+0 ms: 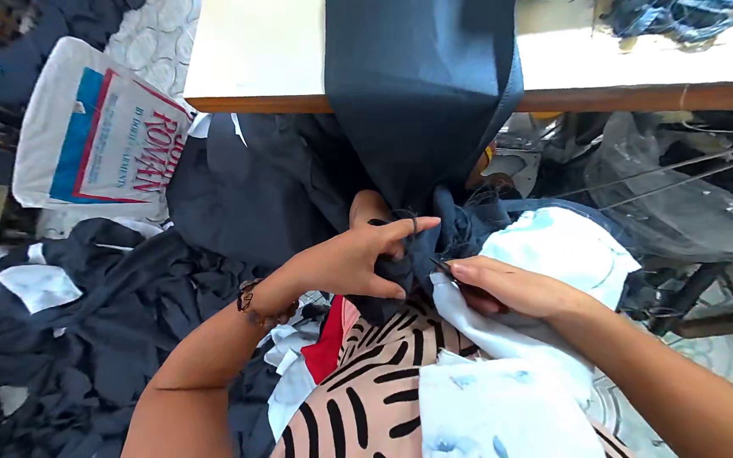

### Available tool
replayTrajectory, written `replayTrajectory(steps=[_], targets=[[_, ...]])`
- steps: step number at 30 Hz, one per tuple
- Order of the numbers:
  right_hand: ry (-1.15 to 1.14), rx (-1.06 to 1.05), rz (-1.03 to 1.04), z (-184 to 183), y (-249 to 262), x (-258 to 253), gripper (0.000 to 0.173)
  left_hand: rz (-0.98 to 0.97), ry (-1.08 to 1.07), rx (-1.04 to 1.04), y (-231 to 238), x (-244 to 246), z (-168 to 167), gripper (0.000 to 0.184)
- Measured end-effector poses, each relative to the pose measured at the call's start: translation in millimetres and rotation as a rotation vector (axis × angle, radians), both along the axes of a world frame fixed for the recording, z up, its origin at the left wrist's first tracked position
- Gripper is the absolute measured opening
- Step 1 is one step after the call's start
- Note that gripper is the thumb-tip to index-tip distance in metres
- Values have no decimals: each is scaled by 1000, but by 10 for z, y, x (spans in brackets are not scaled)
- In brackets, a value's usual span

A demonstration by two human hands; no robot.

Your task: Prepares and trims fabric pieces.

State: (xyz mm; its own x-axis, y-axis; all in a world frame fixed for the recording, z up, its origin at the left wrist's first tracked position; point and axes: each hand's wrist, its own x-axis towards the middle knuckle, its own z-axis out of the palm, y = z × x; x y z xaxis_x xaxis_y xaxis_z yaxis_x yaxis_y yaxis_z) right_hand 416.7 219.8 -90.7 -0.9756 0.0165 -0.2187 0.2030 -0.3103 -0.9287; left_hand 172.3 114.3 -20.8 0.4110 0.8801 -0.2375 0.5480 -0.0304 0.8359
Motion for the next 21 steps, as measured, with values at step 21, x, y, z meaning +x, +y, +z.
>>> replayTrajectory(steps=[21], targets=[[29,-32,-258,133,39,125,38,-143,-138,-135,98,-56,-29,105]])
